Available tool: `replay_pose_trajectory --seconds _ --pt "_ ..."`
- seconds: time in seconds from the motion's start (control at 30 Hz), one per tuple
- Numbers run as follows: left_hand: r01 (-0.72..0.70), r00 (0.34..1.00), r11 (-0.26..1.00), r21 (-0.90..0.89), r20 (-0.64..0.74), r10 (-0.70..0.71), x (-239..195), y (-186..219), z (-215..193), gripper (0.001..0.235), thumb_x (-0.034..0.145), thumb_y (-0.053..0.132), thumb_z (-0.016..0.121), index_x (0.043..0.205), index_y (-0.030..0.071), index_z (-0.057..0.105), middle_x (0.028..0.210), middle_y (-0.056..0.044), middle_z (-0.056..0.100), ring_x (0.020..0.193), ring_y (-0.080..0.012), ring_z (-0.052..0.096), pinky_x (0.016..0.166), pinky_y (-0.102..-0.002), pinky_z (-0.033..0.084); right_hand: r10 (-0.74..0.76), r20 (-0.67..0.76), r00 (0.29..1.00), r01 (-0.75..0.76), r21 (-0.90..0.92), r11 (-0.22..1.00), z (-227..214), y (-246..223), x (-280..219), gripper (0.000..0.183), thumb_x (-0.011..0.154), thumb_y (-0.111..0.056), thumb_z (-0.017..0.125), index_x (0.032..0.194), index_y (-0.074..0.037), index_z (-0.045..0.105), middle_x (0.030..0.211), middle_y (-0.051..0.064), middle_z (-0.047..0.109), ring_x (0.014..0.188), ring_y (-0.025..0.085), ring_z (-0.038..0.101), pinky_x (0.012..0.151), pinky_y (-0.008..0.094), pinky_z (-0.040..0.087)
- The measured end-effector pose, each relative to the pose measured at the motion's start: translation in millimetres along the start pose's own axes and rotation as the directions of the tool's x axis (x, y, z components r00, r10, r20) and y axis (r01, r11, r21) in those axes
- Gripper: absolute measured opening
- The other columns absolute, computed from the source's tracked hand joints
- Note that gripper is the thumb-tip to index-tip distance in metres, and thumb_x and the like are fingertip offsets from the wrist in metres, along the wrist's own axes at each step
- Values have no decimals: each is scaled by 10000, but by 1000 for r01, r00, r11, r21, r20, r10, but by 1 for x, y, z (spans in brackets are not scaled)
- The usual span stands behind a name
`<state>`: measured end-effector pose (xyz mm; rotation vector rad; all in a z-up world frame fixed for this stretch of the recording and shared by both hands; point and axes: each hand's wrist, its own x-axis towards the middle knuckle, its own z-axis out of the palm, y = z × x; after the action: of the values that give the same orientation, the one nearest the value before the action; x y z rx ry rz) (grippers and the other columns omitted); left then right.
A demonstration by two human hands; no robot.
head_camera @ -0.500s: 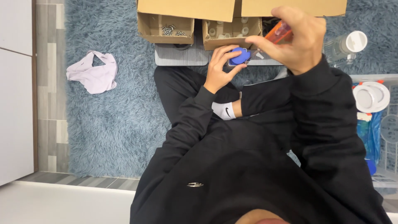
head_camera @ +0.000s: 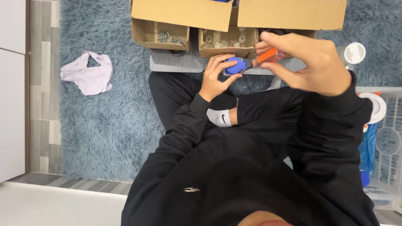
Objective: Using a screwdriver to manipulate and assemble small plastic components while sitting on the floor.
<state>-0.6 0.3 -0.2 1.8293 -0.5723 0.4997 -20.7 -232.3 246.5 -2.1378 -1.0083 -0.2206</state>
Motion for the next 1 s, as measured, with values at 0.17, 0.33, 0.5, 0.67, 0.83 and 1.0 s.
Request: replay_pose_trajectory --seconds 0.17,0.33,0.5,0.67,0.83,1.0 --pt "3 1000 1000 -3 7 -3 1 1 -1 505 785 135 1012 1223 116 762 1383 -50 705 1264 -276 675 1133 -412 567 -111 -154 982 71 -245 967 26 30 -6 571 944 -10 1130 1377 126 783 1114 233 776 866 284 704 712 357 538" --pt "14 1000 1000 -4 19 -14 2 2 -2 501 790 142 1010 1226 115 764 1380 -59 706 1274 -281 673 1138 -416 565 -174 -272 946 71 -350 934 46 44 1 501 959 -2 1174 1230 114 770 912 149 656 711 254 588 620 367 456" --pt "18 1000 1000 -10 15 -18 2 2 -2 494 794 153 1008 1222 114 765 1381 -56 709 1273 -277 673 1130 -408 575 -227 -239 944 118 -396 910 47 56 -2 626 921 -320 1215 1271 56 858 893 123 579 716 239 509 585 356 390" --pt "24 999 1000 -16 31 -24 1 2 -3 497 799 146 1006 1231 123 761 1395 -52 704 1266 -276 676 1130 -409 573 -13 159 987 -19 201 979 2 20 15 685 893 159 664 1549 72 489 1621 304 468 1390 423 664 1166 463 606" --pt "20 999 1000 -9 28 -20 3 4 -3 514 791 138 1009 1239 128 757 1398 -46 701 1259 -275 678 1118 -405 579 20 259 966 -81 229 970 -8 10 15 618 914 190 684 1506 76 549 1412 201 739 1150 281 805 901 301 673" --pt "22 1000 1000 6 16 -22 3 5 -3 494 784 157 1015 1211 119 770 1376 -52 710 1241 -274 678 1114 -404 572 55 51 997 -55 3 998 4 17 9 556 884 31 973 1363 95 698 1089 197 739 884 270 713 765 345 565"
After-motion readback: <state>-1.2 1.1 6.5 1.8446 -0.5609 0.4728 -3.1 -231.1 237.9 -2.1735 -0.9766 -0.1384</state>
